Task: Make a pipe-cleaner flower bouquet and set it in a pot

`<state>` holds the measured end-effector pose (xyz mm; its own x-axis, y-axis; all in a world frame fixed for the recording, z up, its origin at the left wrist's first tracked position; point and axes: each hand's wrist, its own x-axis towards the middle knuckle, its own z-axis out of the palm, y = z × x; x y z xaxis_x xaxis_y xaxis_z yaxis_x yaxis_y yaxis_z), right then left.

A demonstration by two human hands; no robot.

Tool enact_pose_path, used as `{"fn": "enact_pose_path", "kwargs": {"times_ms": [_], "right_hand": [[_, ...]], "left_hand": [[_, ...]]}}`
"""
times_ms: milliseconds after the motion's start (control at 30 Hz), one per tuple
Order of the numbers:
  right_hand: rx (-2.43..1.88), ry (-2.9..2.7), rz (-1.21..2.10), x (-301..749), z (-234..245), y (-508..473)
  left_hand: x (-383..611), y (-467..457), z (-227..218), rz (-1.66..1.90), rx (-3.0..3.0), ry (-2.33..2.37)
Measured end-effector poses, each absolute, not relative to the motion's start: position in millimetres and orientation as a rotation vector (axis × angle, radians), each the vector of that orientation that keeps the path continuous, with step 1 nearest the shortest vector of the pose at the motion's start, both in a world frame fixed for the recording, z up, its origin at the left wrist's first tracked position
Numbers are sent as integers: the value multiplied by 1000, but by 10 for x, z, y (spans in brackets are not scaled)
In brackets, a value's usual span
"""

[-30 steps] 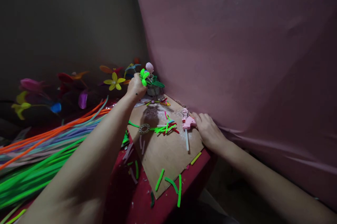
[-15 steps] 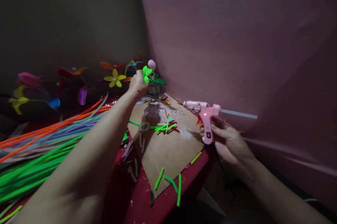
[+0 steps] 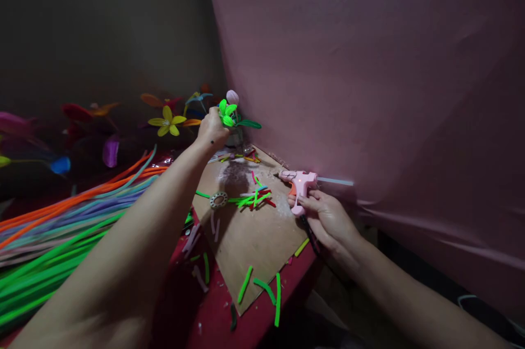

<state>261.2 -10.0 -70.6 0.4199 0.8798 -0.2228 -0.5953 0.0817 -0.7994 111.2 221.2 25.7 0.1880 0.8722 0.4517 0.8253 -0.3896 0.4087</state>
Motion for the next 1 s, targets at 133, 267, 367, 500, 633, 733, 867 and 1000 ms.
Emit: {"fn": "enact_pose_path", "kwargs": {"times_ms": [133, 267, 367, 500, 633, 733, 867, 1000], "right_hand": [[-1074, -551, 1043, 2573, -773, -161], [-1164, -693, 927, 2594, -802, -281], [-1189, -746, 900, 2613, -888, -386], [-1331, -838, 621, 2620, -1109, -543], [-1481, -1384, 97, 2672, -1205, -680], [-1510, -1650, -189, 2712, -1155, -688], [-1548, -1682, -413, 2651, -1060, -563], [-1655, -1617, -309, 2506, -975, -367]], "left_hand": [[1097, 2244, 242, 985, 2390, 1682], [1102, 2240, 243, 972, 2403, 1682], [1102, 2206, 256, 965, 2421, 1656], [1090, 2181, 265, 961, 2405, 1655], [1079, 2192, 260, 963, 2383, 1654], [1076, 2192, 255, 977, 2389, 1649], [1074, 2180, 253, 980, 2406, 1655], [1076, 2171, 261, 976, 2401, 1668]]}}
